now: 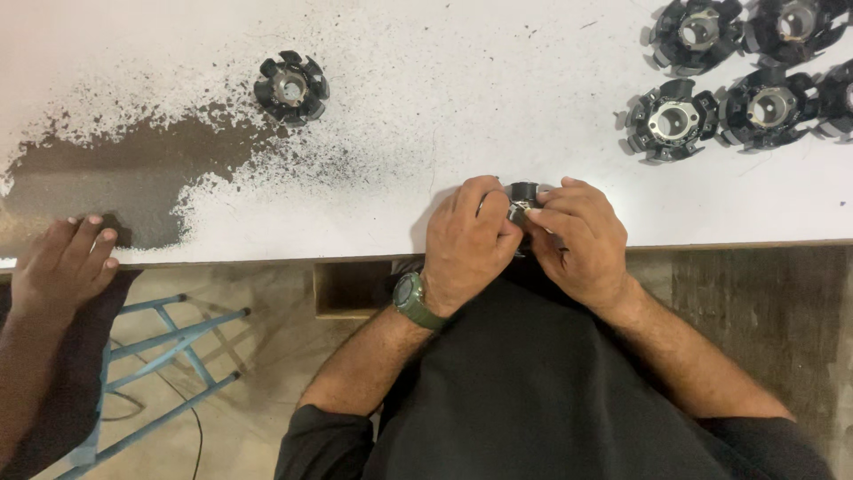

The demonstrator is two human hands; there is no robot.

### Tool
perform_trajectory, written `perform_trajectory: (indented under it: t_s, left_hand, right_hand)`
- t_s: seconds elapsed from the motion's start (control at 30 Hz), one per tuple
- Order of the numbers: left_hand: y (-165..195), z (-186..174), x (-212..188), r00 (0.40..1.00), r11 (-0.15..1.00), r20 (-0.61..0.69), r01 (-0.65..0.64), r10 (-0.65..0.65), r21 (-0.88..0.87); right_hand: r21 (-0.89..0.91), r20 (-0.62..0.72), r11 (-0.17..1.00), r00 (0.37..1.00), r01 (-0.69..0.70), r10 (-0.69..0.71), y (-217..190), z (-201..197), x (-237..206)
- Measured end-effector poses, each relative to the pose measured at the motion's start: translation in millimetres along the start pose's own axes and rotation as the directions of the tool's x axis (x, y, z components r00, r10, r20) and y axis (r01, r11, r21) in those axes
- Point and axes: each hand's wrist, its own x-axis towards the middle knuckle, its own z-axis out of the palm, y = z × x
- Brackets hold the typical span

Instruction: The person sits at a white worktable assembling small black plastic impeller-like parts. They hold each part, use a small stick to press a component into it, then place the finished part in a growing pile on the table, repeating the cycle for many parts.

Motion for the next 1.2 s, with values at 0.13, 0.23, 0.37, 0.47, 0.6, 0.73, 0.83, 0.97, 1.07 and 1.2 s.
perform_trajectory:
  t_s: [0.13,0.23,0.37,0.47,0.6,0.73,0.83,0.97,1.07,1.2]
  left_hand:
    - [0.8,-0.8,0.8,1.0,1.0,-0.011,-0.007,0.007,0.008]
    - [0.6,1.6,-1.0,0.999,1.0,-0.035,-0.014,0.014,0.01]
    - [-6.4,3.7,-7.9,0.998,0.999,0.06,0.02,-0.018,-0.037]
    - [-35.5,-16.0,-2.7,0.999,0.993,-0.028,-0.018,0.021,0.119]
    - [-126.3,-92.4,36.7,0.985,0.84,-0.174,0.107,-0.015,0.532]
    - [-157.3,-136.4,68.1,0.942,0.919,0.03,0.318,-0.334,0.231]
    - [-113.8,-142.1,52.6,0.665,0.685,0.209,0.618,-0.717,0.385]
    - [-63.6,-132.0,40.7,0.857,0.805,0.233,0.292,-0.46,0.516]
    - [-48.1,-99.7,43.2,0.951,0.89,0.285,-0.024,-0.121,0.455]
    - [-26.4,-51.2,35.1,0.956,0.978,0.282,0.024,-0.083,0.206]
  right_hand:
    - [-0.014,0.013,1.0,1.0,-0.011,0.011,-0.2,-0.4,-0.7]
    - [-0.04,0.04,0.999,0.999,-0.031,0.033,-0.1,-1.2,-2.1]
    - [-0.089,0.091,0.994,0.993,-0.061,0.069,3.0,-4.2,-4.8]
    - [-0.162,0.098,0.981,0.987,-0.107,0.124,14.6,-20.1,-9.4]
    - [-0.249,0.065,0.958,0.985,-0.139,0.16,46.2,-53.9,-17.1]
    - [-0.35,0.074,0.922,0.976,-0.167,0.205,70.7,-67.8,-18.2]
    - [-0.431,0.044,0.893,0.986,-0.126,0.161,88.3,-74.7,-5.1]
    - [-0.447,0.054,0.887,0.986,-0.119,0.159,92.3,-84.1,-0.1]
    - [-0.327,-0.018,0.941,0.996,-0.09,0.089,85.8,-75.1,-5.1]
    - [-0.095,-0.091,0.982,0.984,-0.161,0.153,66.1,-52.2,-12.9]
